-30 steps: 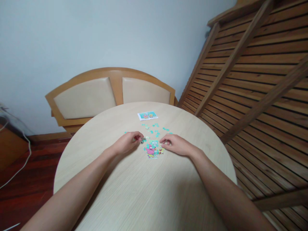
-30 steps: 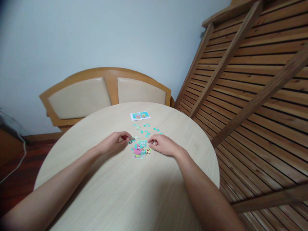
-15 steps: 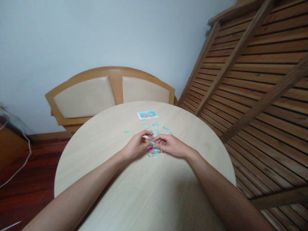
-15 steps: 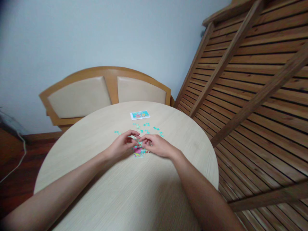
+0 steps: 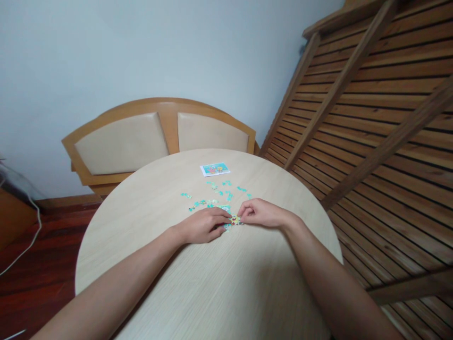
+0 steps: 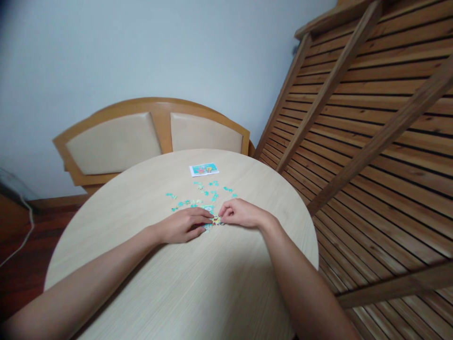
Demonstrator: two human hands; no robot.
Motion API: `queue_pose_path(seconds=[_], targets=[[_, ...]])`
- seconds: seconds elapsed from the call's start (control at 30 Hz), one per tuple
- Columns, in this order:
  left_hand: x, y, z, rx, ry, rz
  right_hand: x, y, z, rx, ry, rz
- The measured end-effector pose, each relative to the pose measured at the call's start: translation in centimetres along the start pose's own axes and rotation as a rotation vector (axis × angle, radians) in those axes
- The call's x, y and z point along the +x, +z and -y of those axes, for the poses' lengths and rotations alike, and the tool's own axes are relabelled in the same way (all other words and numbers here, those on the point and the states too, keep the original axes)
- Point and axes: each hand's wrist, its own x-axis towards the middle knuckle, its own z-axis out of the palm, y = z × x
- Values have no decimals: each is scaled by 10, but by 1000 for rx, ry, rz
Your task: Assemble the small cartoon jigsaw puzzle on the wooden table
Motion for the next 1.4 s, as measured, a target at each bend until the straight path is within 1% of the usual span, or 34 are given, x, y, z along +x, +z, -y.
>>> queue_pose_path(seconds=[0.13, 0.37, 0.67, 0.83, 0.9, 0.97, 1.03, 1.1, 1.17, 1.23, 1.3, 1.4], targets=[[0, -1, 1, 0, 6, -3, 1, 3, 4, -16, 8, 36], [0, -1, 2, 16, 11, 4, 4, 7, 6, -143, -31, 25], [0, -1, 2, 1, 12, -6, 7, 9, 3, -150, -43, 17], [1, -1, -1, -8, 6, -13, 6, 7, 2, -197, -56, 18], [2, -3, -1, -19, 12, -30, 6, 7, 3, -220, -70, 16], [0, -10, 2, -20, 0, -56, 5, 7, 4, -231, -77, 19], [-5, -22, 10, 13, -66, -91, 4, 7, 6, -229, -82, 19], [-15, -36, 22, 73, -204, -154, 3, 6, 8, -218, -94, 0], [-26, -50, 36, 89, -350, -107, 2, 5, 9, -211, -112, -34], [-36, -59, 48, 77, -451, -11, 2, 4, 7, -215, -122, -66], [-44, -63, 56, 70, -525, 35, 4, 3, 5, -231, -130, -96], [-49, -63, 60, 96, -596, 73, 5, 2, 1, -269, -180, -144]])
